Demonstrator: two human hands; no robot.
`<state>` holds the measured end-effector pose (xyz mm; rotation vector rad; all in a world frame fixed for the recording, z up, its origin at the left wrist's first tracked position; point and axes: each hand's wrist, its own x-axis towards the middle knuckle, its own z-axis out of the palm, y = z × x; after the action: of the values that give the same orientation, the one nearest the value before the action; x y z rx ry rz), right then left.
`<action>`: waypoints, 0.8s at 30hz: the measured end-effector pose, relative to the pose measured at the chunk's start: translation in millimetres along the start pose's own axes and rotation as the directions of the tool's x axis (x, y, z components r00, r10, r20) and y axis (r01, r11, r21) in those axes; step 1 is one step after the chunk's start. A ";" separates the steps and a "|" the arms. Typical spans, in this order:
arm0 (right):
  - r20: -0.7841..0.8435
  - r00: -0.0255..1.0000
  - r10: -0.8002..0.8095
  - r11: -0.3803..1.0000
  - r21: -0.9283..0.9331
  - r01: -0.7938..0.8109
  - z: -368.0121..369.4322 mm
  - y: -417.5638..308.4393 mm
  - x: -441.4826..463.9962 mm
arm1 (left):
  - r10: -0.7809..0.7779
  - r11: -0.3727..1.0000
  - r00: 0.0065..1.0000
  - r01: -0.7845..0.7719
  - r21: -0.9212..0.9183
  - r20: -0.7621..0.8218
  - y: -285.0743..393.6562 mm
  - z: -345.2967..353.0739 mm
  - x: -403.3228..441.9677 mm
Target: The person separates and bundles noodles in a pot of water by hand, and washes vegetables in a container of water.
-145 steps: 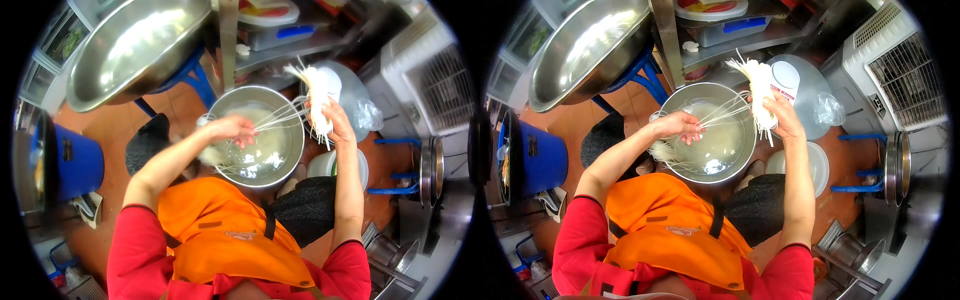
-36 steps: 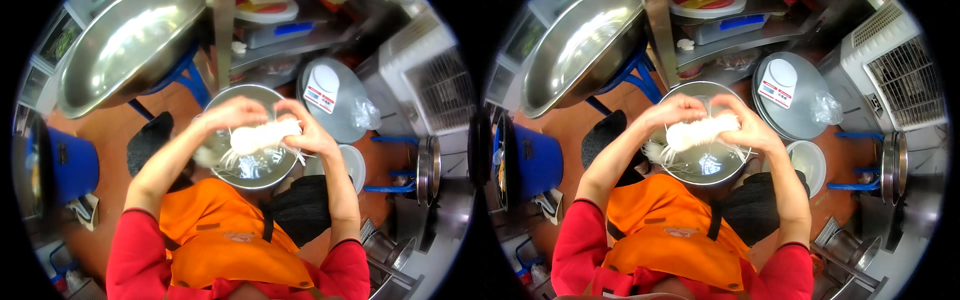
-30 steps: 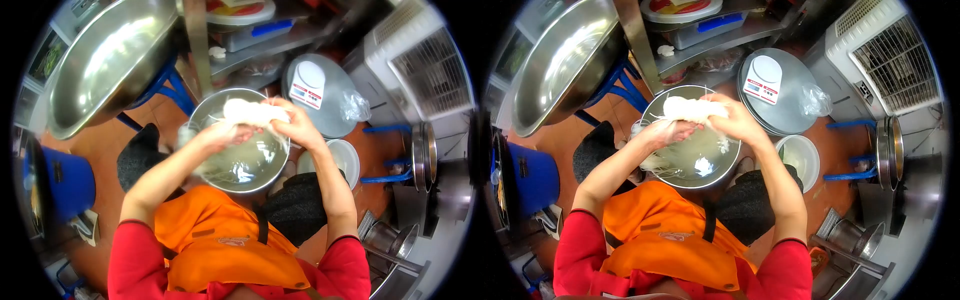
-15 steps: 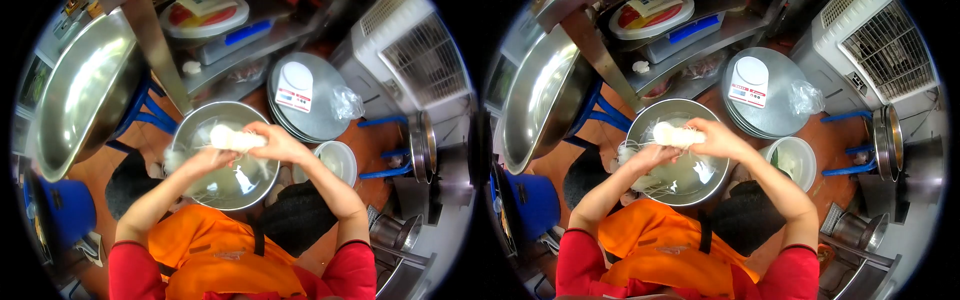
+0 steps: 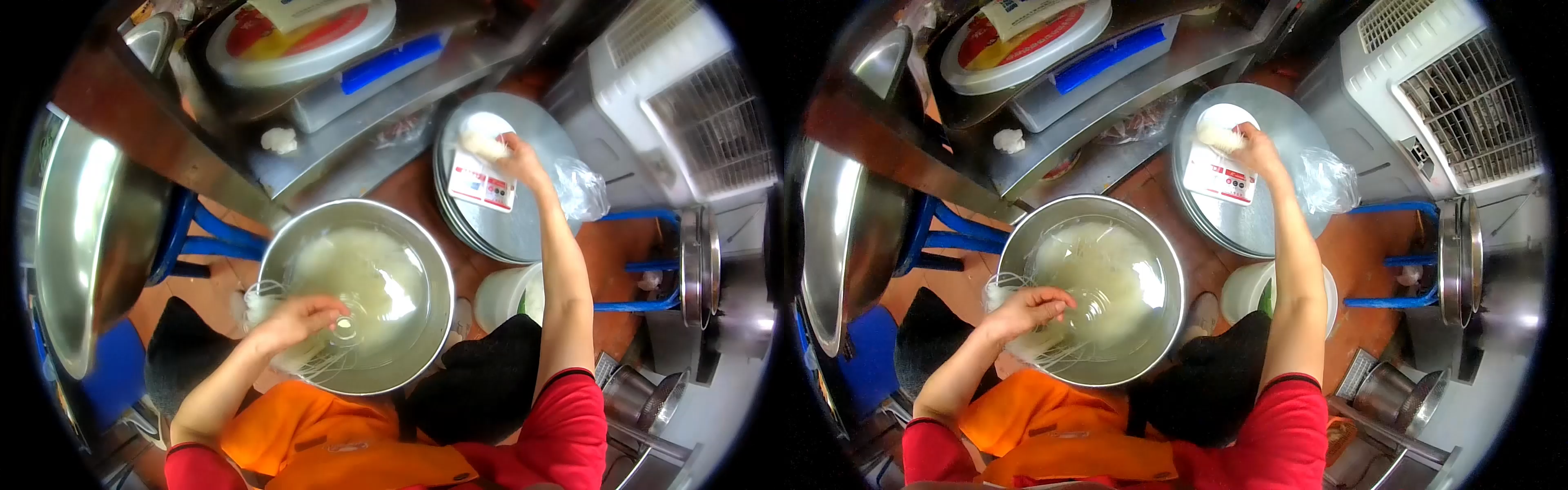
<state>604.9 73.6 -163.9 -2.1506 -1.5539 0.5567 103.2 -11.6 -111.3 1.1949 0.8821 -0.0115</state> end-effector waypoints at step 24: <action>-0.208 0.978 -0.005 1.000 0.013 0.008 -34.2 21.9 -5.2 | -0.062 0.998 0.998 0.061 0.030 0.029 -10.8 5.1 11.2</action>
<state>639.3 58.8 -147.4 -2.1168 -1.4380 0.3266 108.9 -15.3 -126.1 1.1911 0.8950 -0.0916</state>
